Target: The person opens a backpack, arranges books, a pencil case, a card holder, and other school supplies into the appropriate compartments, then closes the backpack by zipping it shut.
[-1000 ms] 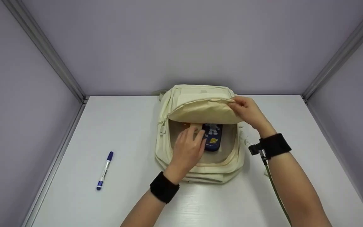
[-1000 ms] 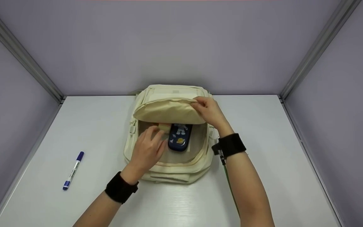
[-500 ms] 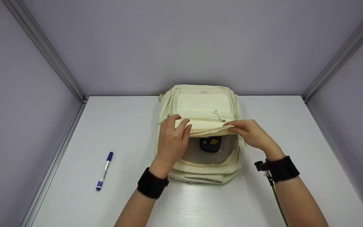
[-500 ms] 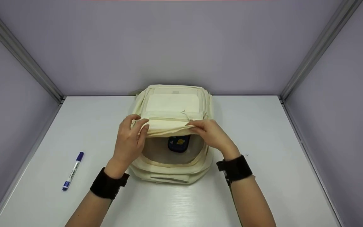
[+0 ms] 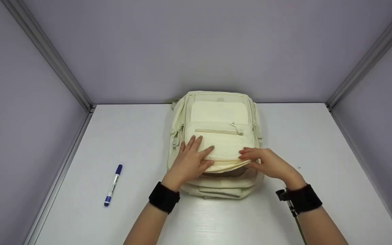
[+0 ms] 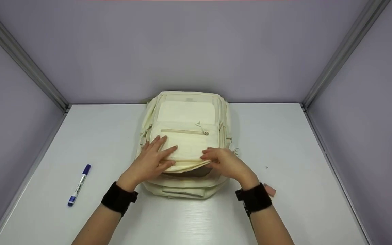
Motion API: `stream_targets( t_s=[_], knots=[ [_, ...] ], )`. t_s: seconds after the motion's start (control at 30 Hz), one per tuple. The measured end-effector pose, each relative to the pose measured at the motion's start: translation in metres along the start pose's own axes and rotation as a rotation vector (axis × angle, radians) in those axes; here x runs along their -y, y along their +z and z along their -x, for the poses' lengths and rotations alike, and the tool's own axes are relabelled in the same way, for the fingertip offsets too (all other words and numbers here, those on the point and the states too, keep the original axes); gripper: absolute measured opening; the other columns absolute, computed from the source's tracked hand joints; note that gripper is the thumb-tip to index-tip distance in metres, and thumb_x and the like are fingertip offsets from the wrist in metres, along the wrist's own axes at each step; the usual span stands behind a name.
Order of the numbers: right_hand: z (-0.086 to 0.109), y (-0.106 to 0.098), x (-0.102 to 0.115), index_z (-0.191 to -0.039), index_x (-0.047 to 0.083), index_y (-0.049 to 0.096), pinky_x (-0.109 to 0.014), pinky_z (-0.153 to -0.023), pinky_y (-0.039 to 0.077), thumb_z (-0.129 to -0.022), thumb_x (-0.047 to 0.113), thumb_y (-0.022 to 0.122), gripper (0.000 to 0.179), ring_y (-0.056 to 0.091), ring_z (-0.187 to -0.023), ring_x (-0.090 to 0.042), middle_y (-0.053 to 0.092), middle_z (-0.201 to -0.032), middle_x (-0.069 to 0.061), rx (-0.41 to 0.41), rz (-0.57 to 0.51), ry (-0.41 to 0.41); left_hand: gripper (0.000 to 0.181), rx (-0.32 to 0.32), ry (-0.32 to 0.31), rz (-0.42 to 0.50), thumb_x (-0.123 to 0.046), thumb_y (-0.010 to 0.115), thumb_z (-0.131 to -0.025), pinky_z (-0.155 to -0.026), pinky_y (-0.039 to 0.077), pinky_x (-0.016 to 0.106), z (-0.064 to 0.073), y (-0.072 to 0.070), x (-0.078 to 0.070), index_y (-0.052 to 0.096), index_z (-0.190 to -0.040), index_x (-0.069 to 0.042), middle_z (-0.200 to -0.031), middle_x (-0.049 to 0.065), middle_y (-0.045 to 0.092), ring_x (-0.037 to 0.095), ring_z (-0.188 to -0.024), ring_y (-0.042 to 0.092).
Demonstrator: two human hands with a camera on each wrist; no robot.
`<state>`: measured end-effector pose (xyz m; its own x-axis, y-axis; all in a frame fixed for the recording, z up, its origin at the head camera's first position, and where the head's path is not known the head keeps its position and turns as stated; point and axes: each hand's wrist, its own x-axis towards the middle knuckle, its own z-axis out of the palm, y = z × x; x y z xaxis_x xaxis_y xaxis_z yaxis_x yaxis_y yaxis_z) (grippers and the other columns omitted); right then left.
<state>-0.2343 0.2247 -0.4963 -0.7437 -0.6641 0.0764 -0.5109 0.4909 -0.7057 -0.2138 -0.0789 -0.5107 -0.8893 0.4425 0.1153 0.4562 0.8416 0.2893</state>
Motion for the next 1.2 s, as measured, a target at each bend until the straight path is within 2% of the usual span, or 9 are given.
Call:
stream_targets(
  t_s=[0.13, 0.27, 0.4, 0.53, 0.63, 0.73, 0.87, 0.93, 1.2],
  knots=[
    [0.003, 0.007, -0.003, -0.119, 0.002, 0.070, -0.051, -0.102, 0.039, -0.084, -0.004, 0.073, 0.035, 0.041, -0.136, -0.035, 0.057, -0.136, -0.014, 0.001, 0.010, -0.016, 0.058, -0.020, 0.026, -0.046, -0.056, 0.052, -0.097, -0.109, 0.013, 0.067, 0.001, 0.013, 0.003, 0.044, -0.149, -0.032, -0.159, 0.019, 0.020, 0.041, -0.146, 0.012],
    [0.004, 0.011, -0.007, -0.117, 0.003, 0.070, -0.053, -0.106, 0.035, -0.088, 0.008, 0.074, 0.030, 0.040, -0.136, -0.035, 0.057, -0.136, -0.013, -0.017, -0.006, -0.013, 0.062, -0.040, 0.049, -0.017, -0.053, 0.056, -0.095, -0.107, 0.024, 0.065, 0.004, 0.022, 0.003, 0.042, -0.150, -0.029, -0.160, 0.021, 0.014, 0.045, -0.145, 0.010],
    [0.001, 0.012, -0.011, -0.121, 0.004, 0.068, -0.053, -0.096, 0.043, -0.095, 0.015, 0.066, 0.028, 0.050, -0.126, -0.037, 0.051, -0.141, -0.017, -0.140, 0.000, 0.061, 0.062, -0.048, 0.054, 0.031, -0.049, 0.059, -0.095, -0.103, 0.038, 0.055, 0.008, 0.027, 0.001, 0.043, -0.150, -0.026, -0.160, 0.022, 0.013, 0.046, -0.144, 0.011],
    [-0.006, 0.015, -0.018, -0.138, 0.004, 0.055, -0.057, -0.094, 0.043, -0.099, 0.018, 0.061, 0.042, 0.045, -0.126, -0.046, 0.032, -0.151, -0.027, -0.278, 0.027, 0.180, 0.062, -0.035, 0.035, 0.048, -0.049, 0.058, -0.096, -0.100, 0.043, 0.050, 0.012, 0.029, -0.002, 0.041, -0.151, -0.026, -0.160, 0.021, 0.011, 0.045, -0.145, 0.009],
    [-0.013, 0.020, -0.022, -0.148, 0.008, 0.045, -0.059, -0.098, 0.039, -0.099, 0.026, 0.061, 0.054, 0.047, -0.122, -0.050, 0.018, -0.155, -0.031, -0.255, 0.021, 0.245, 0.062, -0.030, 0.028, 0.044, -0.049, 0.058, -0.096, -0.098, 0.046, 0.048, 0.015, 0.030, -0.005, 0.041, -0.151, -0.026, -0.160, 0.021, 0.011, 0.045, -0.145, 0.009],
    [-0.019, 0.028, -0.020, -0.152, 0.016, 0.039, -0.057, -0.092, 0.045, -0.096, 0.034, 0.064, 0.063, 0.057, -0.108, -0.048, 0.003, -0.157, -0.033, -0.171, 0.005, 0.281, 0.063, -0.028, 0.031, 0.027, -0.049, 0.058, -0.096, -0.096, 0.047, 0.047, 0.018, 0.031, -0.007, 0.041, -0.151, -0.025, -0.160, 0.023, 0.011, 0.046, -0.144, 0.010],
    [-0.025, 0.036, -0.014, -0.152, 0.024, 0.039, -0.063, -0.098, 0.038, -0.093, 0.039, 0.067, 0.067, 0.034, -0.133, -0.052, -0.005, -0.156, -0.034, -0.131, 0.034, 0.294, 0.066, -0.036, 0.027, 0.000, -0.049, 0.060, -0.094, -0.096, 0.047, 0.046, 0.023, 0.032, -0.006, 0.041, -0.151, -0.024, -0.160, 0.023, 0.011, 0.047, -0.144, 0.012],
    [-0.028, 0.040, -0.012, -0.151, 0.025, 0.040, -0.067, -0.103, 0.028, -0.093, 0.040, 0.067, 0.066, 0.006, -0.142, -0.052, -0.004, -0.157, -0.033, -0.136, 0.064, 0.285, 0.067, -0.045, 0.015, -0.005, -0.049, 0.062, -0.093, -0.096, 0.047, 0.047, 0.027, 0.033, -0.005, 0.042, -0.151, -0.024, -0.160, 0.022, 0.012, 0.046, -0.144, 0.012],
    [-0.027, 0.055, -0.012, -0.154, 0.026, 0.033, -0.067, -0.104, 0.027, -0.095, 0.043, 0.061, 0.068, 0.000, -0.145, -0.045, -0.006, -0.160, -0.025, -0.151, 0.155, 0.238, 0.069, -0.074, -0.002, -0.023, -0.051, 0.063, -0.091, -0.101, 0.042, 0.049, 0.034, 0.039, 0.000, 0.042, -0.151, -0.023, -0.160, 0.023, 0.012, 0.046, -0.144, 0.011]
  ],
)
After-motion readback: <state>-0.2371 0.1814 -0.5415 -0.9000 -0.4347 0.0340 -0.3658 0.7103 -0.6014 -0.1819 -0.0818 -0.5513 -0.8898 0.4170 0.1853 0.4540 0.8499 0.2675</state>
